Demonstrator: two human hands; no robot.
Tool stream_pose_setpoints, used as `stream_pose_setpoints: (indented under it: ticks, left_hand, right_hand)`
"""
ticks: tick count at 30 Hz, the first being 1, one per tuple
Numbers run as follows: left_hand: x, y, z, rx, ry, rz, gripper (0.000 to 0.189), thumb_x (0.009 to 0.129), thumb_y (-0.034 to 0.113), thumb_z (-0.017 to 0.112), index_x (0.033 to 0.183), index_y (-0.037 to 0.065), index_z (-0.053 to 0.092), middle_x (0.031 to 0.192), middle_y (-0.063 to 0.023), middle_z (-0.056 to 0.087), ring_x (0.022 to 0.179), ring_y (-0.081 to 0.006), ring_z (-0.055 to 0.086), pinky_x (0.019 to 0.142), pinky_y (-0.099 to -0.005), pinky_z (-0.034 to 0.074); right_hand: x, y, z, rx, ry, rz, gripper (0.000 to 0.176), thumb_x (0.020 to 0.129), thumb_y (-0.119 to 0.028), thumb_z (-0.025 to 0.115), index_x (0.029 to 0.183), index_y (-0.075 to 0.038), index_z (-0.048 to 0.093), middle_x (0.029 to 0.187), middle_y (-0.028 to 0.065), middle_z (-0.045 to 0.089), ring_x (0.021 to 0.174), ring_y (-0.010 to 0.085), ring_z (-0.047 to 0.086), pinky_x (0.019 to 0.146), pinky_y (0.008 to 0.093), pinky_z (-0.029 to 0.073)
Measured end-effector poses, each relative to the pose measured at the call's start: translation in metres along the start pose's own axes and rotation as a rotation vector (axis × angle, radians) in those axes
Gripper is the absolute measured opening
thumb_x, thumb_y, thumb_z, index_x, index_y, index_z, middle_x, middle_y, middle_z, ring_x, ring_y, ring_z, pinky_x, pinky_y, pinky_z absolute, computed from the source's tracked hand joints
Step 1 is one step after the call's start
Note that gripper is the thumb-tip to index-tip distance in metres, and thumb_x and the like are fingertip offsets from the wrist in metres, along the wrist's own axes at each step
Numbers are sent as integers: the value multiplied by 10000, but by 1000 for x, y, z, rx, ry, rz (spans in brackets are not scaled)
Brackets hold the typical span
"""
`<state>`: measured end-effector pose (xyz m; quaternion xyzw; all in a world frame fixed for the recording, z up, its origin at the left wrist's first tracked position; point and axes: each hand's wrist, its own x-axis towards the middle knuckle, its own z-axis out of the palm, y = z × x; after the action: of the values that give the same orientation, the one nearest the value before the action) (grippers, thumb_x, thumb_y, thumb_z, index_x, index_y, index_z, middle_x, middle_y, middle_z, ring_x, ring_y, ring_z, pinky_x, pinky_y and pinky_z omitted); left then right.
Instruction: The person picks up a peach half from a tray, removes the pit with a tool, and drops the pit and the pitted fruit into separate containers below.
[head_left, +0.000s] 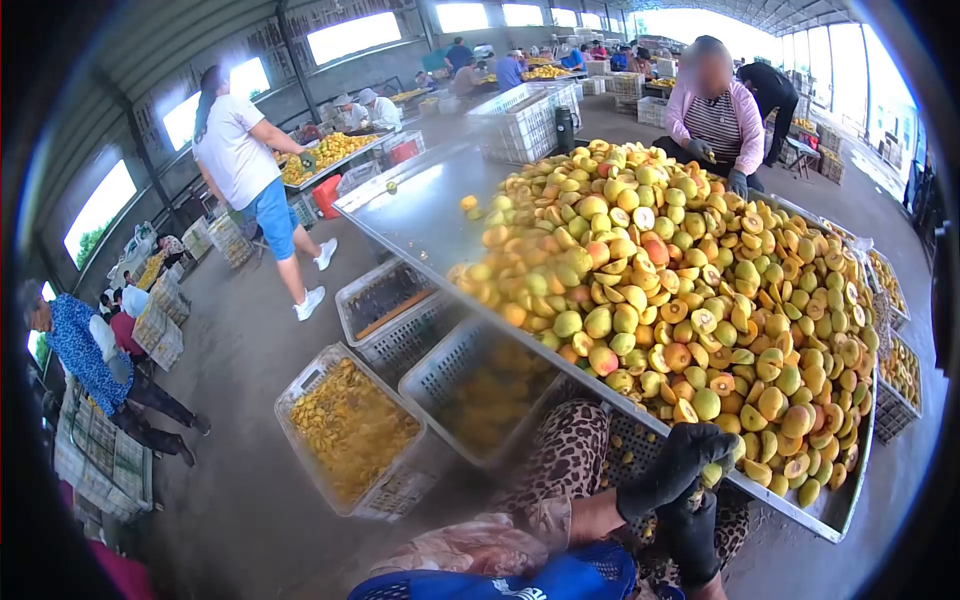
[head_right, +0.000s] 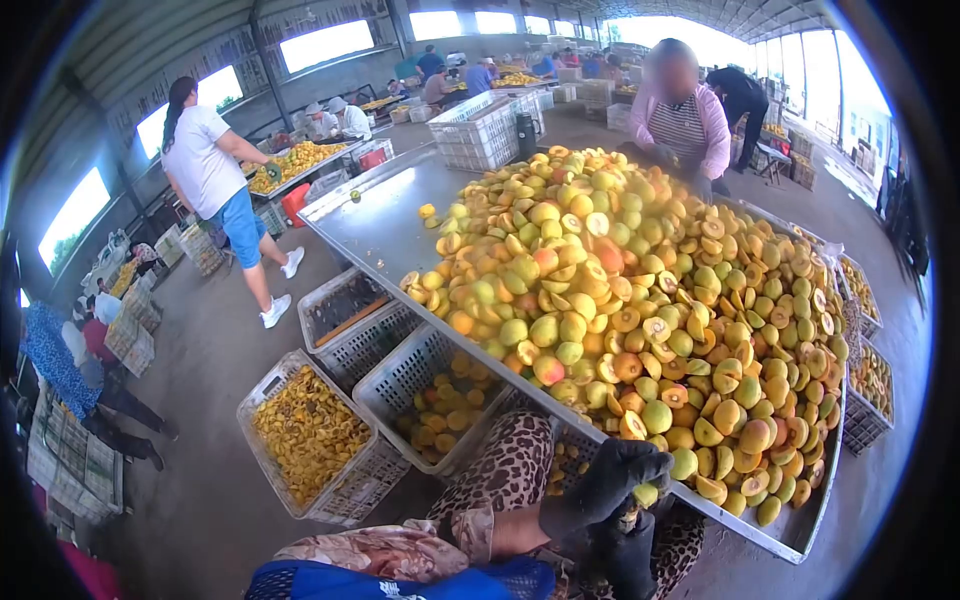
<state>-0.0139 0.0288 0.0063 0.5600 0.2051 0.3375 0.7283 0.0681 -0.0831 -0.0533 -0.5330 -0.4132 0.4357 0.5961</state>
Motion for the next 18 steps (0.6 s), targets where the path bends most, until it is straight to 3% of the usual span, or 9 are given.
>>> stream_pose_setpoints:
  ticks: [2, 4, 6, 7, 9, 10, 12, 15, 18]
  left_hand:
    - [3, -12, -1, -133, -36, -65, 252, 1004, 219, 661, 841, 30, 691, 730, -9, 664, 720, -74, 604, 709, -264, 489]
    - [-1, -23, -3, 141, 5, 227, 221, 1000, 197, 652, 877, 18, 696, 796, -23, 675, 771, -108, 632, 720, -279, 501]
    - [-16, 9, 11, 506, 40, 462, 168, 989, 159, 651, 917, 10, 675, 859, -75, 664, 809, -178, 646, 745, -300, 511]
    - [-18, 14, 17, 352, -5, 451, 192, 988, 165, 647, 890, 1, 668, 874, -87, 668, 821, -178, 651, 763, -315, 521]
    - [-10, 14, 11, 143, -105, 389, 295, 1007, 262, 655, 879, -1, 687, 881, -84, 674, 854, -194, 676, 781, -333, 544]
    - [-14, 17, 12, -220, -131, 198, 284, 982, 254, 688, 858, -1, 686, 895, -87, 683, 855, -191, 677, 764, -324, 548]
    - [-15, 3, 3, -259, -139, 69, 296, 969, 258, 690, 827, -1, 693, 887, -87, 695, 824, -186, 675, 736, -325, 544]
    - [-20, 4, 24, 203, 58, 297, 309, 970, 266, 674, 825, -6, 703, 860, -82, 700, 782, -186, 672, 716, -326, 539]
    - [-19, 29, 26, 474, -41, 548, 313, 982, 264, 658, 823, -1, 711, 840, -74, 704, 748, -181, 662, 704, -320, 532]
  right_hand:
    - [2, -1, -3, -27, -27, 38, 144, 908, -67, 687, 1038, -7, 708, 911, 49, 738, 799, 156, 681, 717, 316, 544]
    - [0, 1, -5, -41, -20, -24, 182, 893, -85, 702, 1058, -8, 706, 957, 60, 737, 853, 162, 676, 746, 339, 548]
    - [-4, 6, 0, -200, 63, -46, 199, 884, -81, 716, 1072, -16, 702, 989, 57, 730, 871, 145, 669, 749, 337, 544]
    - [-9, 1, 2, -273, 99, -104, 207, 879, -76, 720, 1076, -17, 700, 991, 55, 729, 865, 140, 669, 743, 332, 543]
    - [-13, -15, -4, -22, -26, 52, 204, 881, -66, 726, 1076, -14, 697, 1003, 49, 727, 849, 121, 659, 721, 320, 540]
    - [-13, -43, 1, 132, -91, 83, 200, 887, -61, 729, 1079, -14, 694, 1009, 44, 729, 852, 96, 650, 719, 304, 542]
    - [-12, -42, -7, 85, -152, 164, 224, 882, -58, 747, 1092, -6, 688, 1022, 46, 730, 877, 91, 650, 750, 299, 551]
    - [-17, -4, 7, -16, 79, 10, 258, 869, -58, 763, 1108, -1, 682, 1020, 51, 728, 888, 107, 659, 769, 298, 556]
    - [-14, -2, 3, -82, 36, -121, 270, 875, -74, 767, 1122, -8, 680, 1020, 51, 726, 905, 118, 661, 779, 303, 556]
